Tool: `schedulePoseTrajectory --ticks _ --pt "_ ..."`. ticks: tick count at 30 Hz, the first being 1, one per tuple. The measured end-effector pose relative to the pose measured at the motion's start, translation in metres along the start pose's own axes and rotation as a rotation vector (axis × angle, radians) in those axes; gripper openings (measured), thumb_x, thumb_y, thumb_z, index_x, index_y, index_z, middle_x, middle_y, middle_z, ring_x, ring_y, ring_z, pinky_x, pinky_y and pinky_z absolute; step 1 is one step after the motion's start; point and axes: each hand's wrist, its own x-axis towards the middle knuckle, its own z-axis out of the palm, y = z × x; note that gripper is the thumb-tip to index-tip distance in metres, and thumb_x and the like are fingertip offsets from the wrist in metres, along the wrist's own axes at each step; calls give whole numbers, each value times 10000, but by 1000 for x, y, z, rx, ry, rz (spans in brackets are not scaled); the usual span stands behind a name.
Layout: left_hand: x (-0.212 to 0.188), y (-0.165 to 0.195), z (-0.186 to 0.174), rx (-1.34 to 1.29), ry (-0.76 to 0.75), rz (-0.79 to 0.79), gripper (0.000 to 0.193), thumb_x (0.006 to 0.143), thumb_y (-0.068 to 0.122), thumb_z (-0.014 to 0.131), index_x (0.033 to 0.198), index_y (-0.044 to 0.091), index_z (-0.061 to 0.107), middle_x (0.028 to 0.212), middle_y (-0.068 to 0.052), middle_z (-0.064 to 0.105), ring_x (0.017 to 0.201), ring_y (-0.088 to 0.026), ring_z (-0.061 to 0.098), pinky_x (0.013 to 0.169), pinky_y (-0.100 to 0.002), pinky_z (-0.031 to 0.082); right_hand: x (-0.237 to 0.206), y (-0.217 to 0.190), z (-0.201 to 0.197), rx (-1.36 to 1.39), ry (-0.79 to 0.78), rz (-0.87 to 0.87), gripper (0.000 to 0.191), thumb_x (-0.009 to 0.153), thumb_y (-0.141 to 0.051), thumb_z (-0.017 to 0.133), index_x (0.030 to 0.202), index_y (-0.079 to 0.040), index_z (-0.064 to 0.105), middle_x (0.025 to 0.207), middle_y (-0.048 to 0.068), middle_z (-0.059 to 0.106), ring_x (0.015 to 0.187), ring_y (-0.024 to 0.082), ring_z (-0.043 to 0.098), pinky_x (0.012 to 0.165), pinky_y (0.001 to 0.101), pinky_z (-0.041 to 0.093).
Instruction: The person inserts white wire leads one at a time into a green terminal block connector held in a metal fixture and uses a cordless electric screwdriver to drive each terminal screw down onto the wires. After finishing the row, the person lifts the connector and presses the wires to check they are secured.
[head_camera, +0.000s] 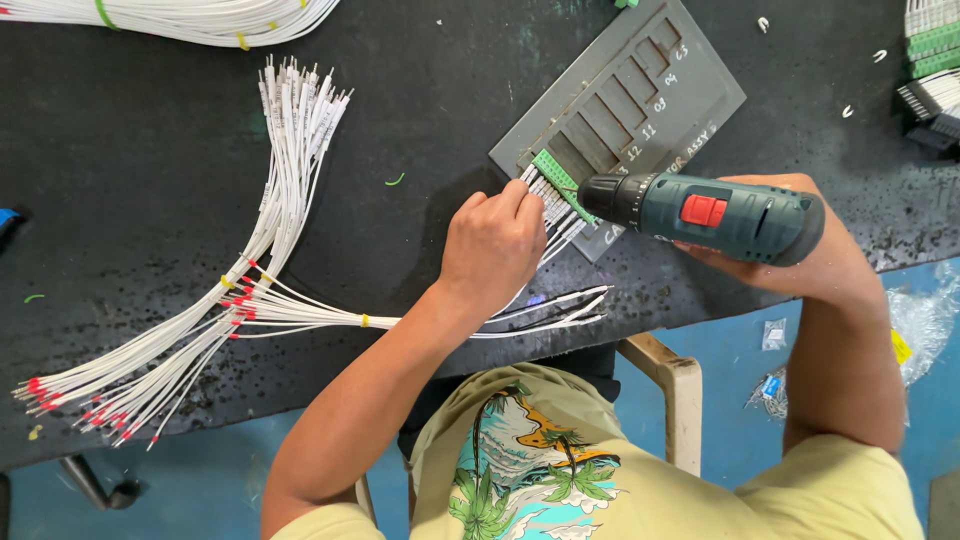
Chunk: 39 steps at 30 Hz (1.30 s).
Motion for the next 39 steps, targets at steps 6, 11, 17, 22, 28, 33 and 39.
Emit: schedulePoseTrajectory --ticks 6,11,17,22,28,33,39 --pt "0 2 0 3 -12 -14 164 803 25 710 775 62 553 814 -91 538 636 -277 551 633 -393 425 7 -5 -9 -58 -37 -22 273 719 -44 842 963 -26 721 798 52 719 671 140 641 672 289 540" --pt "0 2 0 7 -18 -15 168 811 32 713 775 62 552 821 -90 537 639 -274 554 638 -391 426 9 -6 -14 -97 -72 14 243 698 -54 837 892 -30 693 739 58 667 665 186 561 617 305 511" --pt "0 2 0 -2 -14 -11 164 817 26 712 783 59 555 825 -93 533 644 -271 558 636 -391 420 14 -13 -27 -303 -125 3 498 507 -65 764 1000 -69 699 841 62 682 717 279 635 646 353 527" --pt "-1 2 1 7 -5 -6 165 815 25 712 784 60 553 828 -91 533 642 -266 555 633 -385 419 35 -31 -38 -751 -299 -16 429 607 -256 804 1016 -171 709 925 23 722 840 320 691 656 408 531" --pt "-2 2 2 44 -12 -5 177 818 15 709 766 60 547 811 -89 528 629 -262 551 622 -380 416 60 -56 -41 -1030 -457 67 396 633 -441 820 926 -202 703 907 -13 737 905 279 714 694 394 563" --pt "-1 3 3 49 -7 -25 182 823 27 712 765 66 545 799 -94 528 623 -279 549 630 -388 432 64 -60 -42 -957 -339 -144 611 539 -412 801 1097 -172 735 1032 62 757 929 303 720 752 411 569" --pt "2 4 -2 26 7 -31 178 852 40 715 791 59 548 813 -99 536 651 -279 572 648 -402 437 60 -49 -42 -920 -304 -25 672 513 -338 842 1168 -200 784 943 110 764 892 327 720 751 411 570"
